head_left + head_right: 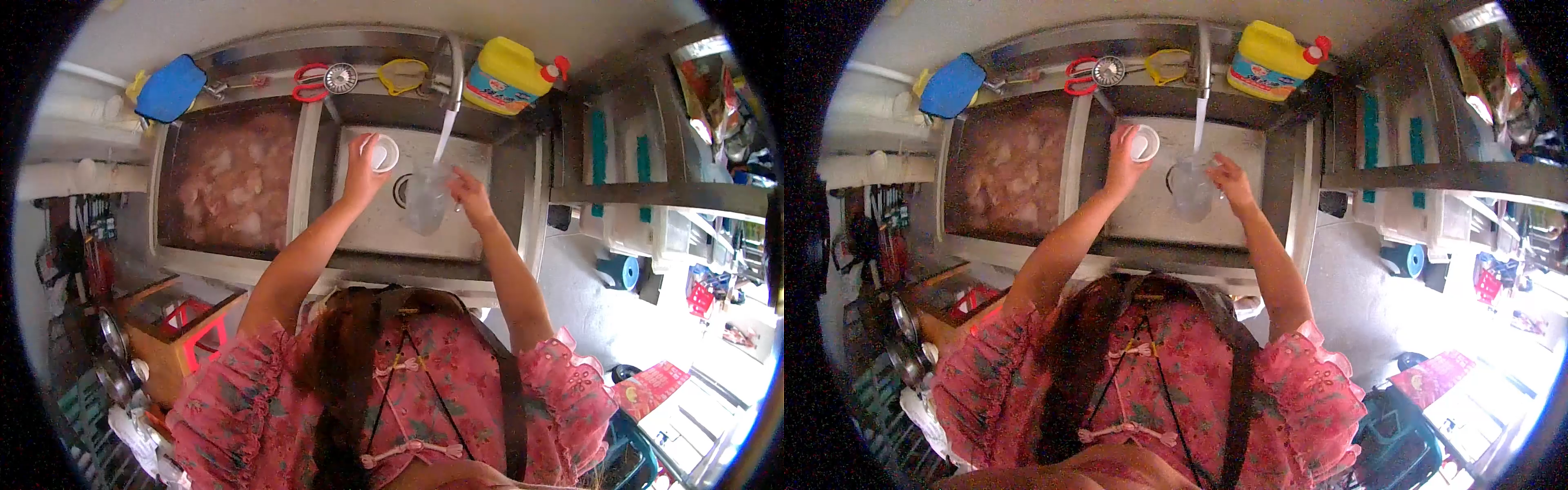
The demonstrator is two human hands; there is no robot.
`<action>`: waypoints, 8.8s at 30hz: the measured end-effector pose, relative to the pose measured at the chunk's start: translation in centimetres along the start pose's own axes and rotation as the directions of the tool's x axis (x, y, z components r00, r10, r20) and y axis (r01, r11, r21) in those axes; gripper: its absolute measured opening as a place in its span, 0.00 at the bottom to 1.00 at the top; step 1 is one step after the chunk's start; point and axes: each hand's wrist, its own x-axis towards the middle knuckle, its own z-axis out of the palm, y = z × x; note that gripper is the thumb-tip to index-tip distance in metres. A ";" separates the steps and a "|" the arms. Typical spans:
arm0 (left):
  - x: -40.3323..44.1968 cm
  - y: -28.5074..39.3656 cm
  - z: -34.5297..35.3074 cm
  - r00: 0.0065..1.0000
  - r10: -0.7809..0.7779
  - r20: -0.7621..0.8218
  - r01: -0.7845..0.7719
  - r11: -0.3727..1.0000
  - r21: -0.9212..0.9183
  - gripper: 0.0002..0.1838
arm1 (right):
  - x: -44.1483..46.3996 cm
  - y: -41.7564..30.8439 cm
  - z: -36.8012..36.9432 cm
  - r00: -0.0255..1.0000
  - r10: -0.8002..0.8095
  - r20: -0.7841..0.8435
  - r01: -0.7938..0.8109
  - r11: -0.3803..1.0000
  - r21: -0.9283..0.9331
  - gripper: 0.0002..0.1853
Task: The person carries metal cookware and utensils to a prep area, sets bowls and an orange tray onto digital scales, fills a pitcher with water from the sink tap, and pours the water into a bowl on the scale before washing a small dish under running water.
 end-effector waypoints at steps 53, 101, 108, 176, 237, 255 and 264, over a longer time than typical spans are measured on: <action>-3.4 -6.5 4.6 0.400 -0.601 0.692 0.837 -0.069 -0.543 0.19 | -0.5 -5.7 0.0 0.992 -0.085 0.097 0.115 0.926 -0.361 0.25; -0.9 1.8 2.0 0.437 -0.386 0.812 0.794 -0.260 -0.550 0.18 | -0.1 -3.5 3.1 0.987 0.132 -0.089 -0.102 0.952 0.289 0.25; -1.1 1.5 2.4 0.414 -0.326 0.850 0.803 -0.310 -0.510 0.20 | -1.0 -3.5 2.4 0.993 -0.036 -0.115 0.073 0.942 0.329 0.18; 15.4 -5.4 19.1 0.716 -0.165 0.679 0.650 -0.199 -0.733 0.16 | -0.7 -2.2 1.5 0.954 0.075 -0.291 0.077 0.874 0.479 0.13; 17.8 8.9 12.4 0.646 -0.086 0.758 -0.759 0.035 0.650 0.14 | -1.0 -3.4 -1.0 0.987 0.046 -0.154 0.031 0.884 0.466 0.13; 10.1 4.4 2.0 0.850 0.070 0.523 -0.386 0.758 0.526 0.08 | -1.4 -3.9 -0.6 0.975 -0.001 -0.221 0.103 0.888 0.448 0.11; -3.2 -1.0 -2.1 0.633 -0.441 0.636 0.684 0.704 -0.193 0.12 | 0.7 -4.6 1.7 0.948 -0.046 -0.313 0.207 0.839 0.503 0.12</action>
